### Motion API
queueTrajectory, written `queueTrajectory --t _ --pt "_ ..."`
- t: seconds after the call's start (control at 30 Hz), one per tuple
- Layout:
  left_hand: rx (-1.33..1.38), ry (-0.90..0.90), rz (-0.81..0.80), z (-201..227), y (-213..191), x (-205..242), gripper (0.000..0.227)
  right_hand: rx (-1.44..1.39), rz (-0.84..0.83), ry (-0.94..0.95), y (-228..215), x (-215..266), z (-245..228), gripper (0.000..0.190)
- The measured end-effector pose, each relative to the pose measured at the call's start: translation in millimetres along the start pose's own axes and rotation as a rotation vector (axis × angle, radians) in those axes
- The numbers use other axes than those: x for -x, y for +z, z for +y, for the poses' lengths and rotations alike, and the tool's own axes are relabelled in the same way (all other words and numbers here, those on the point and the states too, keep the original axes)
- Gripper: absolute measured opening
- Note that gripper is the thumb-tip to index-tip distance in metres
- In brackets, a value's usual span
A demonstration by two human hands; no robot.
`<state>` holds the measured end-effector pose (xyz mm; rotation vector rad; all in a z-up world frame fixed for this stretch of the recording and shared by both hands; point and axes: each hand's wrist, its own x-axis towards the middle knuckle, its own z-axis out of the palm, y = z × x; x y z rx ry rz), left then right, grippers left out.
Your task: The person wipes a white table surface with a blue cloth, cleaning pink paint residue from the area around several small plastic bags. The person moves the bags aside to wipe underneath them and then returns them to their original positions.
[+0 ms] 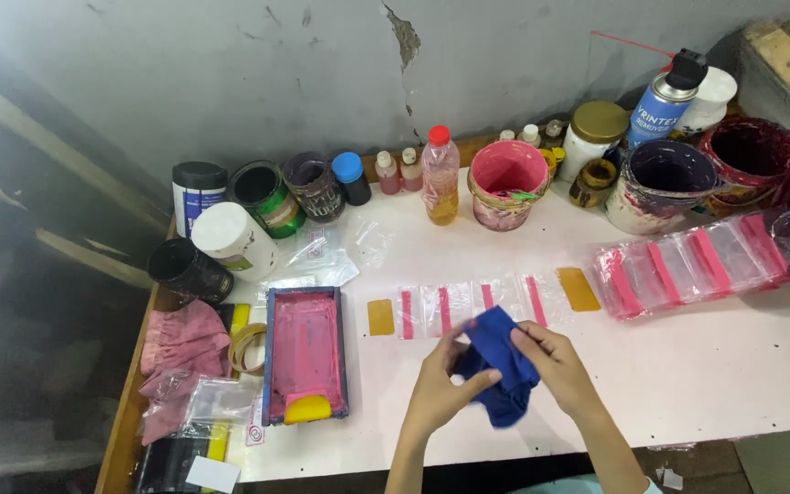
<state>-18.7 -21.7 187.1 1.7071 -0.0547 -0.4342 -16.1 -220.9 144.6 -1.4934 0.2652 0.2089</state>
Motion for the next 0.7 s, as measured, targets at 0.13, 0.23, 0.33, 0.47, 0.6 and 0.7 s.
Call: queueTrajectory --t 0.13,0.23,0.33,0.47,0.6,0.7 --pt "-0.053 -0.029 -0.053 2 0 4 0.035 -0.120 0.021 0.105 0 -3 -1 0.042" --pt "-0.021 0.027 0.046 -1 4 2 0.036 0.151 -0.107 -0.186 4 11 -12 0.060" --pt "-0.012 -0.019 -0.029 9 3 2 0.046 0.271 -0.196 -0.166 5 12 -13 0.084" --pt "-0.163 -0.065 -0.038 5 -12 -7 0.038 -0.176 0.030 -0.058 -28 -21 34 0.041" --pt "-0.254 -0.080 -0.102 10 -18 -10 0.026 -0.387 0.059 -0.007 -48 -23 28 0.051" --pt "-0.087 -0.074 -0.157 9 -10 -13 0.024 -0.202 0.018 -0.045 -50 -16 16 0.046"
